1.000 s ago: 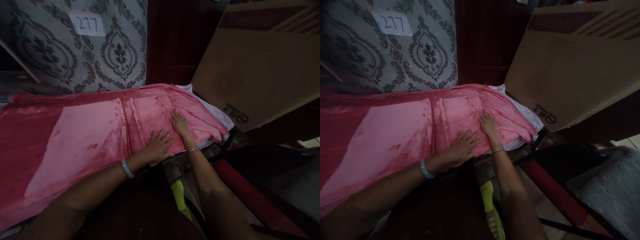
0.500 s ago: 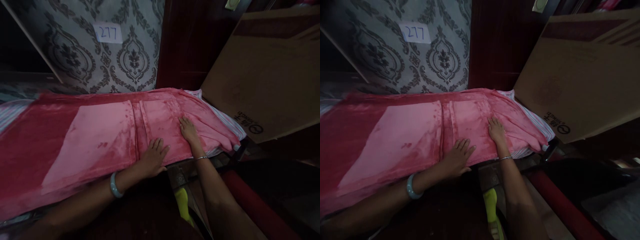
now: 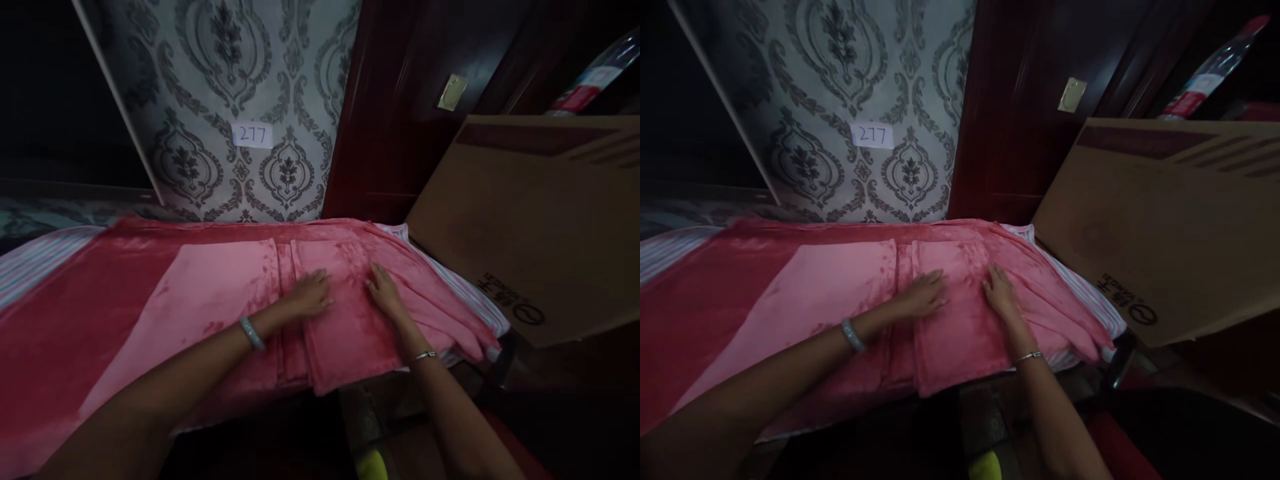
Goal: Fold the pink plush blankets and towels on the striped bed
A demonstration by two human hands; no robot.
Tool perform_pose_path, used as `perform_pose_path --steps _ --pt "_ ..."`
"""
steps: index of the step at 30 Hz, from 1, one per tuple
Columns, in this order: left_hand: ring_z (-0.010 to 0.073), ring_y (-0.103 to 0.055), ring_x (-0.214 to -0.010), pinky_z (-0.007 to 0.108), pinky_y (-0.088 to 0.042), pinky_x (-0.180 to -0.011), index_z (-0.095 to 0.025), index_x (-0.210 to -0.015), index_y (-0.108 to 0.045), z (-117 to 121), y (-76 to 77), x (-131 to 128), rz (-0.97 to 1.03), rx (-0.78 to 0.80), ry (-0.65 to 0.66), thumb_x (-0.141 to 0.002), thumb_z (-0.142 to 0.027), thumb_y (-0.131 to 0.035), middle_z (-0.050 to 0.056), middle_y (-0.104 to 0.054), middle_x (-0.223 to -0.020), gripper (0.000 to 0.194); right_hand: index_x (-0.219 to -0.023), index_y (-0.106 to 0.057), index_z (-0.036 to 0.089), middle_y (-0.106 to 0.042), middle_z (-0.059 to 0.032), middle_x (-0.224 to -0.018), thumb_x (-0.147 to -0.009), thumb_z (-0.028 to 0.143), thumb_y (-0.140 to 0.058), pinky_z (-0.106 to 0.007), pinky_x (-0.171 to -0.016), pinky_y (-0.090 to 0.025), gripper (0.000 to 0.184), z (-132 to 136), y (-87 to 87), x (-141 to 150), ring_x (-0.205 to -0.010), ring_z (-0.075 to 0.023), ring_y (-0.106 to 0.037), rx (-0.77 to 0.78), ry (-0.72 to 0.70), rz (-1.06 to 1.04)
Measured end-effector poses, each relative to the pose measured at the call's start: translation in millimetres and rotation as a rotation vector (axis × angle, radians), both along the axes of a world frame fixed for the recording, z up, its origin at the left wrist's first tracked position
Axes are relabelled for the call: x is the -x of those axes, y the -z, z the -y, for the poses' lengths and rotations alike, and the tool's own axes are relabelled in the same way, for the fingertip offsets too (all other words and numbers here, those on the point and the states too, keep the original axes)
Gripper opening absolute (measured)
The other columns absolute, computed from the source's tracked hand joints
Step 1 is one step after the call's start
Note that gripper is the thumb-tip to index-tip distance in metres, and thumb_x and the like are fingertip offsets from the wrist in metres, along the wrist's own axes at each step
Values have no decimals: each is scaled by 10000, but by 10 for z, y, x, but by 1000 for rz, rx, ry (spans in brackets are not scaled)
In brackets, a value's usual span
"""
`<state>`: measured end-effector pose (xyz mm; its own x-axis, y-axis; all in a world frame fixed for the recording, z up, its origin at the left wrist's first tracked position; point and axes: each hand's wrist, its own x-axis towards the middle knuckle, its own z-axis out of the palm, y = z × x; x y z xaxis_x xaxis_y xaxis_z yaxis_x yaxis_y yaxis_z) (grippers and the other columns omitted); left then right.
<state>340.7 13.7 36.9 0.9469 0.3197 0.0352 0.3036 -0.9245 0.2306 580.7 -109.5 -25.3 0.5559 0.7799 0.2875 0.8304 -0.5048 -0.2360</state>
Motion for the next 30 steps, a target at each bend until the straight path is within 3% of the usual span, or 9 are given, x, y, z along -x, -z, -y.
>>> perform_pose_path --steps 3,7,13,19,23,27,30 --pt "309 -174 -1546 508 -178 -1240 -128 -1571 -275 -283 1 -222 -40 -6 -142 -953 -449 -470 186 -226 -1657 723 -1545 -385 131 -375 -142 -1592 -992 298 -365 -445 -1176 -348 578 -287 -191 -7 -1478 -257 -339 18 -10 -8" --pt "298 -155 -1551 502 -134 -1249 -121 -1573 -280 -603 18 -401 -52 -45 -241 -967 -477 -430 183 -200 -1664 718 -1567 -354 201 -303 -118 -1630 -1029 345 -318 -533 -1165 -335 558 -659 -324 67 -1498 -293 -292 106 23 -48" --pt "342 -115 -1552 617 -126 -1211 -134 -1554 -334 -887 207 -416 -29 -66 -343 -969 -573 -381 217 -222 -1649 733 -1563 -363 262 -284 -71 -1645 -1047 418 -287 -561 -1185 -258 544 -830 -123 161 -1513 -302 -240 176 52 29" --pt "331 -97 -1557 589 -113 -1219 -143 -1558 -338 -924 358 -408 15 -61 -349 -965 -603 -378 227 -209 -1649 752 -1558 -373 286 -297 -50 -1642 -1048 405 -256 -533 -1180 -261 537 -813 -38 167 -1511 -277 -239 172 75 56" --pt "361 -146 -1545 610 -160 -1201 -129 -1556 -337 -923 252 -422 -23 -10 -336 -953 -606 -405 239 -231 -1639 772 -1561 -369 269 -295 -50 -1643 -1052 405 -262 -515 -1182 -265 538 -807 -57 184 -1507 -278 -248 179 77 70" --pt "303 -356 -1475 503 -240 -1208 -182 -1461 -496 -1000 15 -354 10 -9 -315 -959 -545 -437 167 -445 -1556 623 -1570 -348 268 -277 -41 -1650 -1057 399 -262 -496 -1183 -274 536 -794 -79 212 -1510 -269 -246 197 84 69" --pt "279 -329 -1488 488 -165 -1238 -156 -1475 -465 -1119 -117 -186 95 -71 -455 -1007 -440 -321 162 -432 -1566 566 -1575 -337 269 -271 -45 -1652 -1058 402 -260 -488 -1181 -280 539 -795 -87 222 -1508 -263 -254 199 82 70"
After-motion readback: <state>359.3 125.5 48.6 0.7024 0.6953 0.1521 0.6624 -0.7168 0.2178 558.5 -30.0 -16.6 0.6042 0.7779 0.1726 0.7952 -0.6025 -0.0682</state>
